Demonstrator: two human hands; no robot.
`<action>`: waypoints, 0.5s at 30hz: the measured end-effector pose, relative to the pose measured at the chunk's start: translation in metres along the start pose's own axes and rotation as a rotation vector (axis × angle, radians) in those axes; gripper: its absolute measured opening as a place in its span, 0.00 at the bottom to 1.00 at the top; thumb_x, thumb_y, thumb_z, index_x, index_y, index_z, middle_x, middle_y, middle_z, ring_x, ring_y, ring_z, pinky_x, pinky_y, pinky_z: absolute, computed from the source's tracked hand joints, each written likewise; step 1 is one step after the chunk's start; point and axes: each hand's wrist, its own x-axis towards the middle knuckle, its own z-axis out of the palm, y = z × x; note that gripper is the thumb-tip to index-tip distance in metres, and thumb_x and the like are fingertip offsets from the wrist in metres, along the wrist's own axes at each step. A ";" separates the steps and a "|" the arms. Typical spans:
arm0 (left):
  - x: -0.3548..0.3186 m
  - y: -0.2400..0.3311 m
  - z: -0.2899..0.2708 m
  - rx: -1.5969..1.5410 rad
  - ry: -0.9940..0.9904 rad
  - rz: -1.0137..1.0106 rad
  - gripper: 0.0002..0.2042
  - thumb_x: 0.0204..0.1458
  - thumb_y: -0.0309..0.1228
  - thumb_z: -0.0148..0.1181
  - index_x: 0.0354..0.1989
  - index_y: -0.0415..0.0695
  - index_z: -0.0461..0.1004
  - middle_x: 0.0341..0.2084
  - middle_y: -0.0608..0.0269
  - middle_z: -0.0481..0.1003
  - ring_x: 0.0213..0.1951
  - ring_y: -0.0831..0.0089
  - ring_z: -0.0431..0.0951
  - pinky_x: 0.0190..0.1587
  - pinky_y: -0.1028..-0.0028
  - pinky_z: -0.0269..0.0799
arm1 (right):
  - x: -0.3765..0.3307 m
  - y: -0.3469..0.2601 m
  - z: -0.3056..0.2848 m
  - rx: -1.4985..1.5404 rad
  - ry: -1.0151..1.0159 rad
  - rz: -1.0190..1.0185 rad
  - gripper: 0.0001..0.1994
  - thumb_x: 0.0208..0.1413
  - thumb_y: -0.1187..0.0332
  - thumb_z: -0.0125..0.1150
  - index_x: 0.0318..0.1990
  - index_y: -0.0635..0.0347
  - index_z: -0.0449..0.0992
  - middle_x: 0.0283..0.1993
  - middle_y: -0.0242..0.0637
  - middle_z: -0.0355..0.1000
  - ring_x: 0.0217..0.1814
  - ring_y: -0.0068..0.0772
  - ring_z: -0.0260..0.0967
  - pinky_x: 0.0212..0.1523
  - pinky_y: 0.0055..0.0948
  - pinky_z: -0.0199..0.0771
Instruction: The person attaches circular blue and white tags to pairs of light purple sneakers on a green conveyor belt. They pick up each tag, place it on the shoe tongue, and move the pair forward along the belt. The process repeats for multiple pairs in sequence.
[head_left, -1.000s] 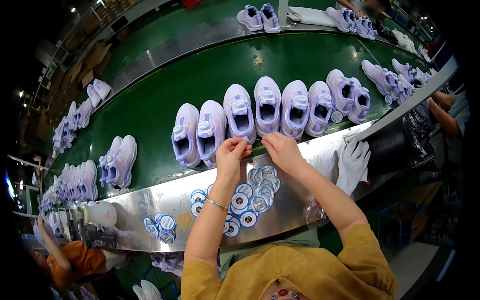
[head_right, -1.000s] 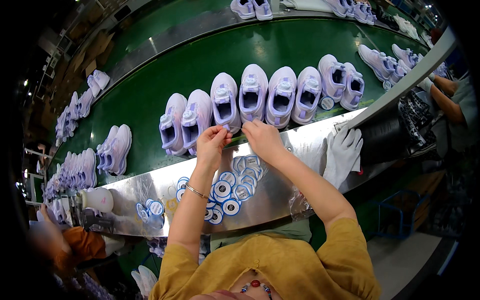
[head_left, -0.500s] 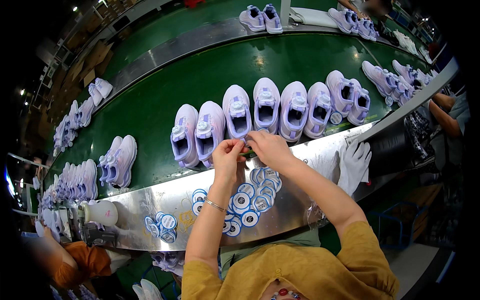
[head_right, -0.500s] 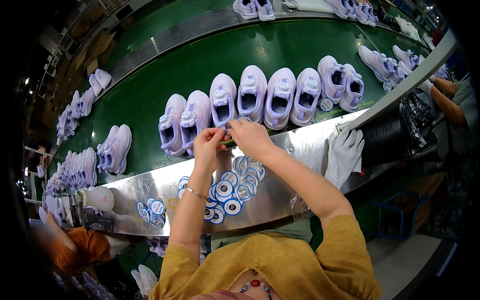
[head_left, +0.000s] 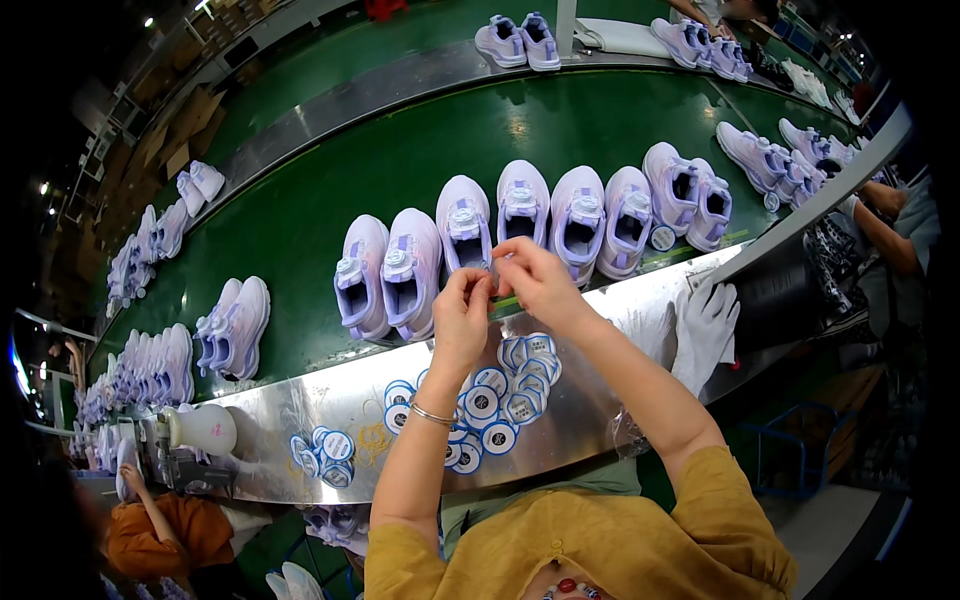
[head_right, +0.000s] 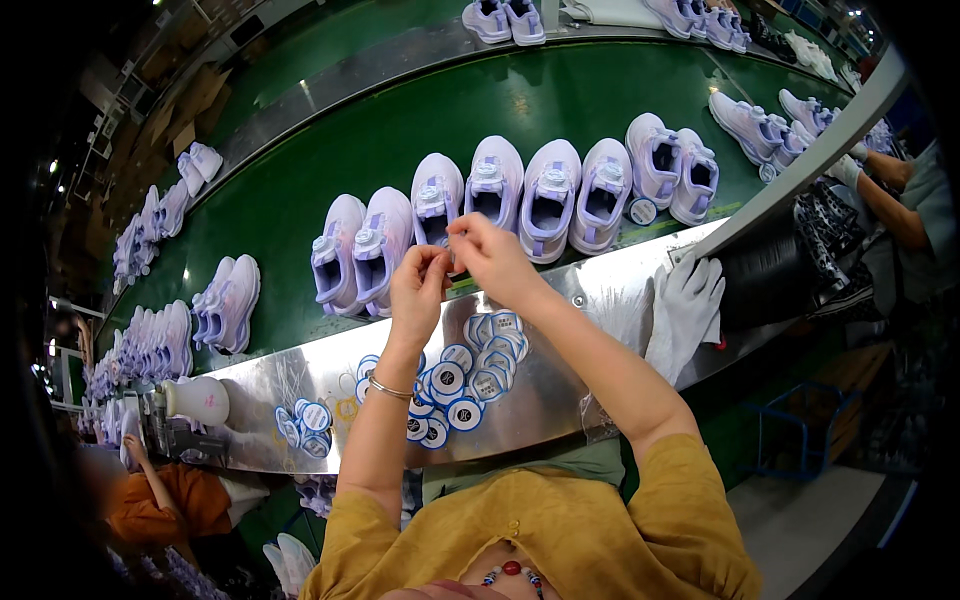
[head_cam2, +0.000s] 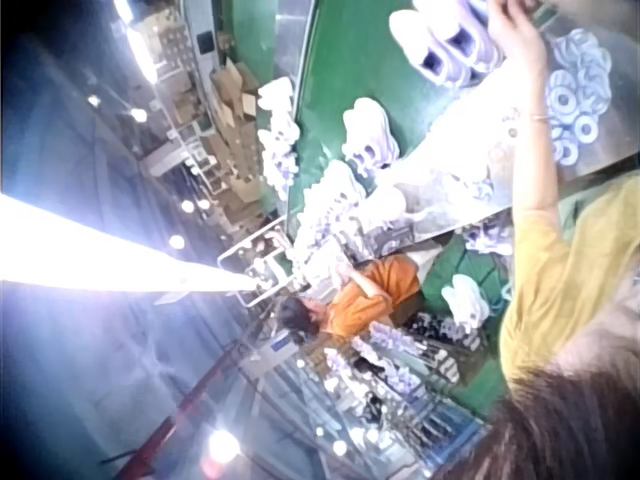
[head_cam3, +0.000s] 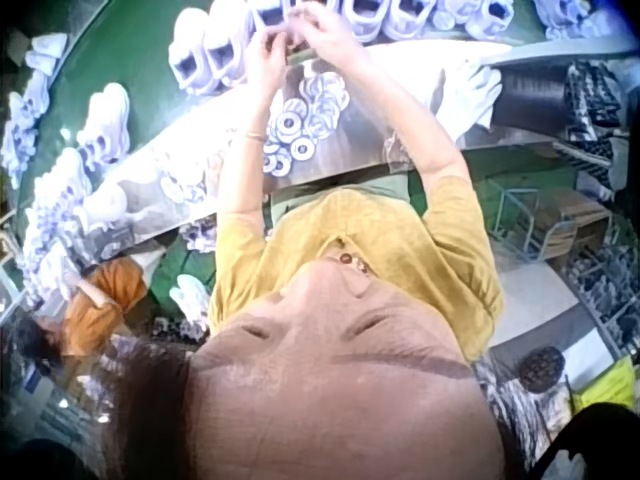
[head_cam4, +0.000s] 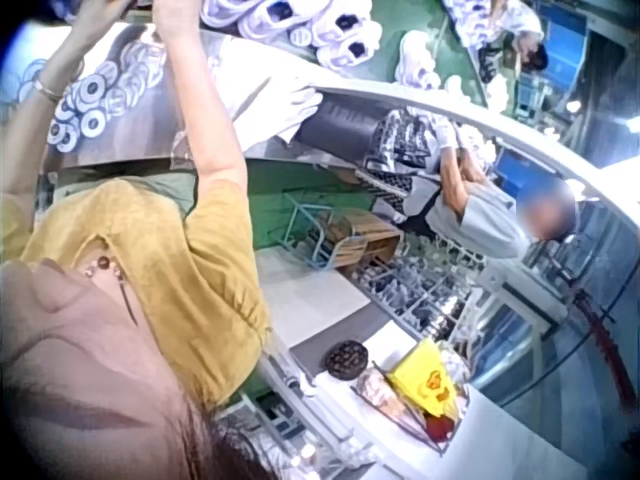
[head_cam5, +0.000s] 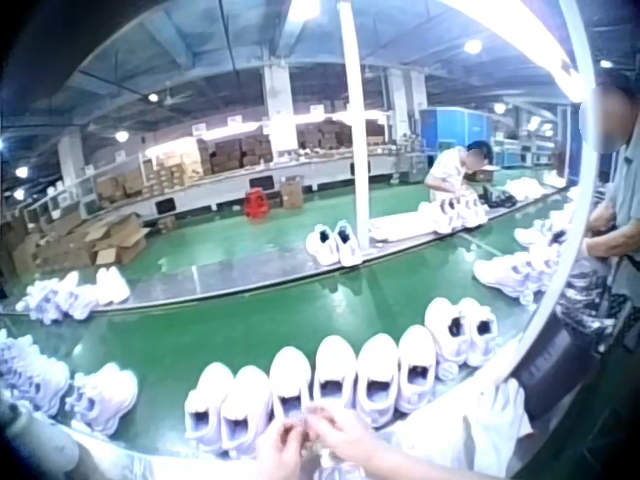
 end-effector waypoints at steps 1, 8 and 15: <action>0.000 -0.002 -0.002 -0.006 0.019 0.001 0.03 0.60 0.25 0.50 0.36 0.40 0.70 0.26 0.70 0.72 0.24 0.87 0.68 0.23 0.86 0.61 | -0.001 -0.006 -0.004 0.123 0.015 0.119 0.10 0.59 0.68 0.51 0.42 0.65 0.69 0.25 0.36 0.71 0.19 0.21 0.64 0.20 0.22 0.63; -0.003 -0.005 -0.008 -0.038 0.052 -0.009 0.03 0.59 0.25 0.51 0.35 0.39 0.70 0.26 0.69 0.72 0.23 0.87 0.66 0.23 0.86 0.60 | -0.004 0.000 0.011 0.268 0.013 0.196 0.07 0.53 0.72 0.60 0.37 0.66 0.73 0.27 0.31 0.71 0.29 0.16 0.66 0.29 0.17 0.66; -0.006 0.009 -0.026 -0.066 0.156 -0.058 0.06 0.56 0.23 0.55 0.39 0.37 0.77 0.27 0.68 0.74 0.26 0.85 0.67 0.28 0.84 0.62 | 0.003 -0.001 0.015 0.296 -0.016 0.179 0.05 0.53 0.73 0.60 0.34 0.65 0.74 0.28 0.30 0.72 0.30 0.16 0.67 0.32 0.17 0.67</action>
